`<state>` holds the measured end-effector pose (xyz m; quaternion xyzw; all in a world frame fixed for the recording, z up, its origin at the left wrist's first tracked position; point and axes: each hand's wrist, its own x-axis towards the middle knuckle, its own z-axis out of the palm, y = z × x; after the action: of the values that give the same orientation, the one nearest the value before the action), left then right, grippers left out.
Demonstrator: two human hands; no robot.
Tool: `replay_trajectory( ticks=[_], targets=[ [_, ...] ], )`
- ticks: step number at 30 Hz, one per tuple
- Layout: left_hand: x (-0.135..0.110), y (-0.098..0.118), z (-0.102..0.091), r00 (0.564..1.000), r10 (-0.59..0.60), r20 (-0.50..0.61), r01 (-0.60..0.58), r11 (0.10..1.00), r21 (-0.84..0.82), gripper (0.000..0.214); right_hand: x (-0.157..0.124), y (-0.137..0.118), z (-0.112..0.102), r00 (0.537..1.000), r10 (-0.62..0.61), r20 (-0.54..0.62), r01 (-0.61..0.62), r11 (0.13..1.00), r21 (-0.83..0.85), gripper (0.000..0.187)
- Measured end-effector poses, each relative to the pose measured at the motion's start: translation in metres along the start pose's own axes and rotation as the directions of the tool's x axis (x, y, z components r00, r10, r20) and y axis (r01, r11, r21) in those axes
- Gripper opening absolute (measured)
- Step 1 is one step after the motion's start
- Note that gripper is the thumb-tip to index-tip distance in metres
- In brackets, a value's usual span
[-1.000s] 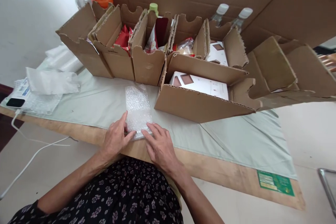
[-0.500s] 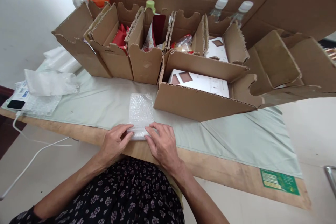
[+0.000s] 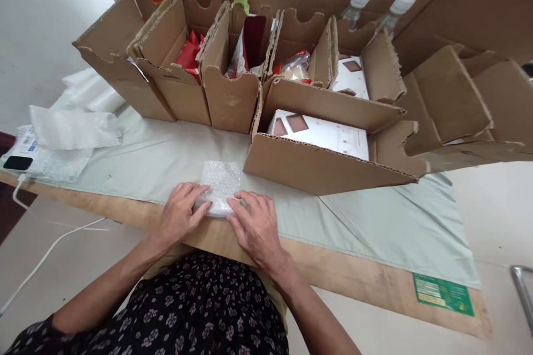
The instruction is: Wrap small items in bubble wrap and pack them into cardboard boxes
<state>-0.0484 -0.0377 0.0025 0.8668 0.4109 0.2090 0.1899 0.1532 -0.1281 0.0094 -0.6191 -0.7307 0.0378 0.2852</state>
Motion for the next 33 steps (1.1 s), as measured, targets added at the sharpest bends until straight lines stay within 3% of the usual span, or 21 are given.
replay_trajectory(
  ticks=[3, 6, 7, 9, 12, 13, 15, 18, 22, 24, 27, 29, 31, 33],
  targets=[
    [0.009, -0.004, 0.001, 0.995, -0.072, -0.07, 0.07, 0.997, -0.037, 0.029, 0.006, 0.004, 0.006, 0.992, -0.062, 0.112, 0.069, 0.996, -0.054, 0.022],
    [-0.003, 0.001, -0.006, 0.947, -0.288, -0.139, 0.236, 0.923, -0.304, 0.038, 0.015, 0.009, 0.011, 0.991, 0.042, 0.13, -0.048, 0.998, 0.047, 0.022],
    [-0.009, 0.004, -0.007, 0.917, -0.381, -0.116, 0.3, 0.852, -0.429, 0.043, 0.018, 0.008, 0.01, 0.988, 0.118, 0.103, -0.13, 0.985, 0.117, 0.023],
    [-0.02, 0.013, -0.008, 0.873, -0.485, 0.047, 0.392, 0.64, -0.661, 0.055, 0.019, 0.003, 0.006, 0.956, 0.279, 0.096, -0.295, 0.909, 0.296, 0.025],
    [-0.023, 0.028, -0.003, 0.857, -0.382, 0.346, 0.467, 0.288, -0.836, 0.057, 0.011, -0.01, -0.004, 0.907, 0.34, 0.25, -0.422, 0.738, 0.526, 0.026],
    [-0.02, 0.032, -0.001, 0.849, -0.35, 0.395, 0.482, 0.208, -0.851, 0.053, 0.006, -0.013, -0.008, 0.903, 0.333, 0.273, -0.43, 0.713, 0.553, 0.025],
    [-0.014, 0.037, 0.0, 0.841, -0.339, 0.421, 0.489, 0.146, -0.86, 0.048, -0.002, -0.014, -0.018, 0.903, 0.371, 0.218, -0.428, 0.718, 0.55, 0.027],
    [-0.005, 0.044, -0.007, 0.858, -0.256, 0.444, 0.501, 0.232, -0.834, 0.048, -0.008, -0.003, -0.035, 0.877, 0.466, 0.118, -0.444, 0.693, 0.568, 0.039],
    [0.002, 0.057, -0.018, 0.854, -0.092, 0.512, 0.486, 0.492, -0.722, 0.027, 0.0, 0.006, -0.055, 0.873, 0.372, 0.315, -0.481, 0.558, 0.676, 0.058],
    [0.005, 0.065, -0.019, 0.846, -0.081, 0.527, 0.456, 0.621, -0.638, 0.015, 0.005, 0.004, -0.066, 0.861, 0.322, 0.394, -0.508, 0.579, 0.638, 0.04],
    [0.012, 0.073, -0.023, 0.847, 0.012, 0.532, 0.361, 0.722, -0.59, 0.013, 0.006, 0.001, -0.094, 0.852, 0.311, 0.42, -0.503, 0.709, 0.495, 0.014],
    [0.024, 0.076, -0.03, 0.895, 0.136, 0.425, 0.194, 0.74, -0.644, 0.033, 0.006, 0.004, -0.126, 0.887, 0.306, 0.345, -0.441, 0.785, 0.436, 0.008],
    [0.043, 0.079, -0.038, 0.962, 0.213, 0.171, -0.052, 0.758, -0.65, 0.055, 0.013, 0.011, -0.164, 0.929, 0.329, 0.172, -0.371, 0.812, 0.451, 0.012],
    [0.068, 0.083, -0.041, 0.966, 0.22, -0.132, -0.257, 0.816, -0.518, 0.06, 0.033, 0.021, -0.197, 0.909, 0.414, -0.042, -0.337, 0.792, 0.509, 0.019]
  ],
)
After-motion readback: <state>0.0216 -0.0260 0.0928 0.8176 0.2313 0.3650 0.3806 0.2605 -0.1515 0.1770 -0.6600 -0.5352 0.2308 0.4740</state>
